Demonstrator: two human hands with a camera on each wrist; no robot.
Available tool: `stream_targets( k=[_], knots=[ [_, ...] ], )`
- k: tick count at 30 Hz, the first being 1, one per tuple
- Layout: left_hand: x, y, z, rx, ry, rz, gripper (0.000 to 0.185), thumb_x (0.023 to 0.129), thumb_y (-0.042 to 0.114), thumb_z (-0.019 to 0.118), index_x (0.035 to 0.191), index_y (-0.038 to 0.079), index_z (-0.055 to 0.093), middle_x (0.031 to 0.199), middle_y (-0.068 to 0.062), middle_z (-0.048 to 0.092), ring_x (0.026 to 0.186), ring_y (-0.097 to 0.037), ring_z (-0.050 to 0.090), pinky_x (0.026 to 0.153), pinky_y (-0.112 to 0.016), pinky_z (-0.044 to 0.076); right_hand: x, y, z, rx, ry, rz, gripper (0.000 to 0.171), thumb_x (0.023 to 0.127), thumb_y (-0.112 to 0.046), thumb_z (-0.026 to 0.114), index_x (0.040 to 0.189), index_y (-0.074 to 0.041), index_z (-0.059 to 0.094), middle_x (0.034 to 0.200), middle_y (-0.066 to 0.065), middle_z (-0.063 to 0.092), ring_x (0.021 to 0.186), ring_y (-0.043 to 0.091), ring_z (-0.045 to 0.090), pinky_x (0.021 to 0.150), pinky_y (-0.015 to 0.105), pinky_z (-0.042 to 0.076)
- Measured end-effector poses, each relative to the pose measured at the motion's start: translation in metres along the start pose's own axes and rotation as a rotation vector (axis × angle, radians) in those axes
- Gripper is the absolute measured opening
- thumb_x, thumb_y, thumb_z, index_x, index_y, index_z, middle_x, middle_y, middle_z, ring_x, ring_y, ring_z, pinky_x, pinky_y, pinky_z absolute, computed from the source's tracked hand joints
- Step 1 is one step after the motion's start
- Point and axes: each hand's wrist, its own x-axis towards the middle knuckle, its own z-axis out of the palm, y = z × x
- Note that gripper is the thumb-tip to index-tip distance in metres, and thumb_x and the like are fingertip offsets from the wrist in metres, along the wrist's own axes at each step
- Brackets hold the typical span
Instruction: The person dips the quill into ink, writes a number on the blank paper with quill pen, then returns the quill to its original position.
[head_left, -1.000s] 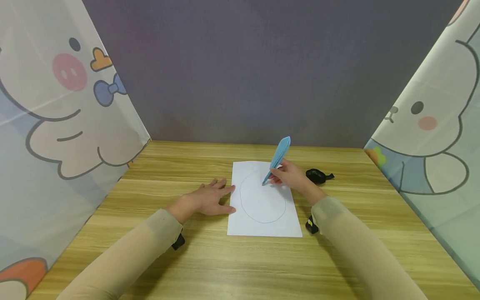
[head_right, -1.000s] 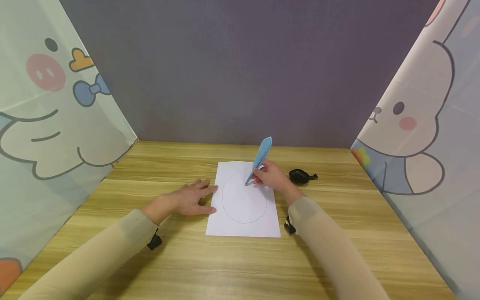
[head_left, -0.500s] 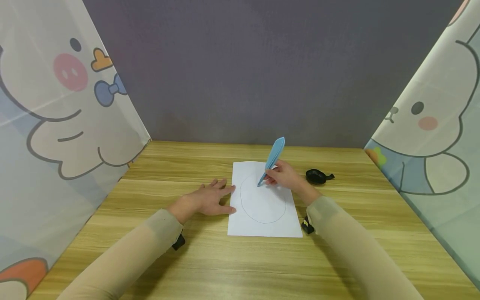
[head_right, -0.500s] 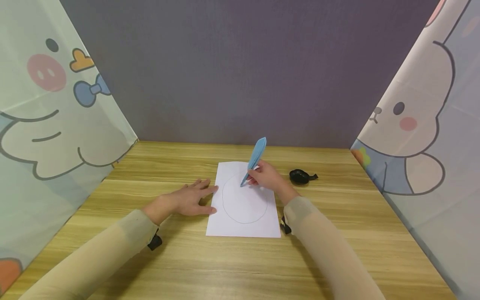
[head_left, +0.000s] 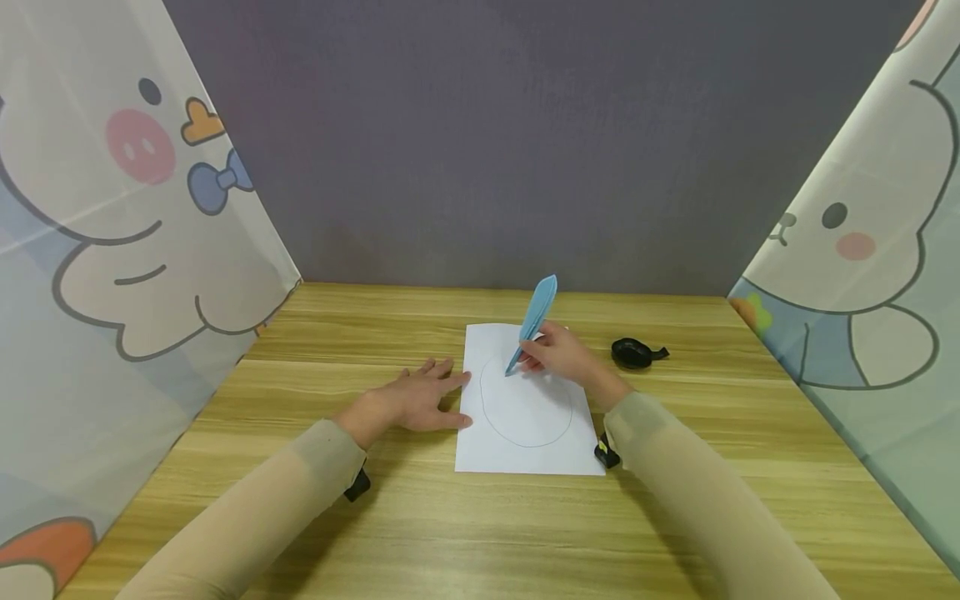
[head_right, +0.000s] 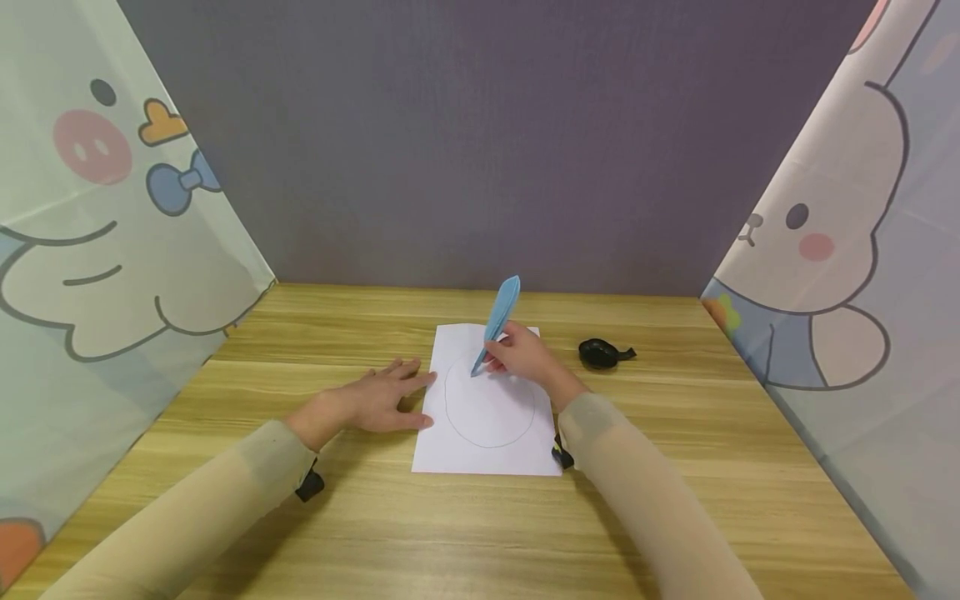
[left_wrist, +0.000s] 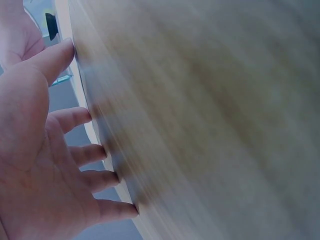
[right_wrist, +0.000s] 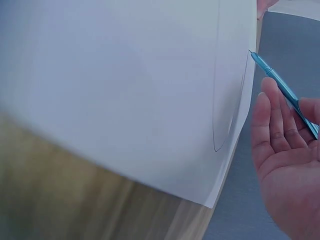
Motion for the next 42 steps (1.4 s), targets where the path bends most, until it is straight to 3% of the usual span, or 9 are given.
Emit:
stream_targets(
  k=[18,42],
  knots=[
    [0.0,0.001,-0.001,-0.008,-0.001,0.002,0.089,0.105,0.07,0.057,0.177,0.027,0.026,0.186,-0.015,0.007,0.171,-0.047,0.006,0.131,-0.078,0.012,0.004,-0.006,0.014,0.004,-0.03,-0.001,0.024,0.112,-0.015,0.062,0.127,0.004,0.061,0.109,0.028,0.081,0.092,0.035,0.081,0.082,0.04,0.069],
    [0.002,0.001,0.001,0.008,0.009,0.0,0.09,0.105,0.071,0.059,0.176,0.026,0.028,0.185,-0.016,0.012,0.17,-0.05,0.009,0.13,-0.08,0.016,0.007,-0.011,0.03,-0.026,-0.109,-0.049,0.023,0.112,-0.018,0.064,0.126,0.0,0.064,0.103,0.02,0.083,0.083,0.021,0.081,0.078,0.036,0.068]
  ],
)
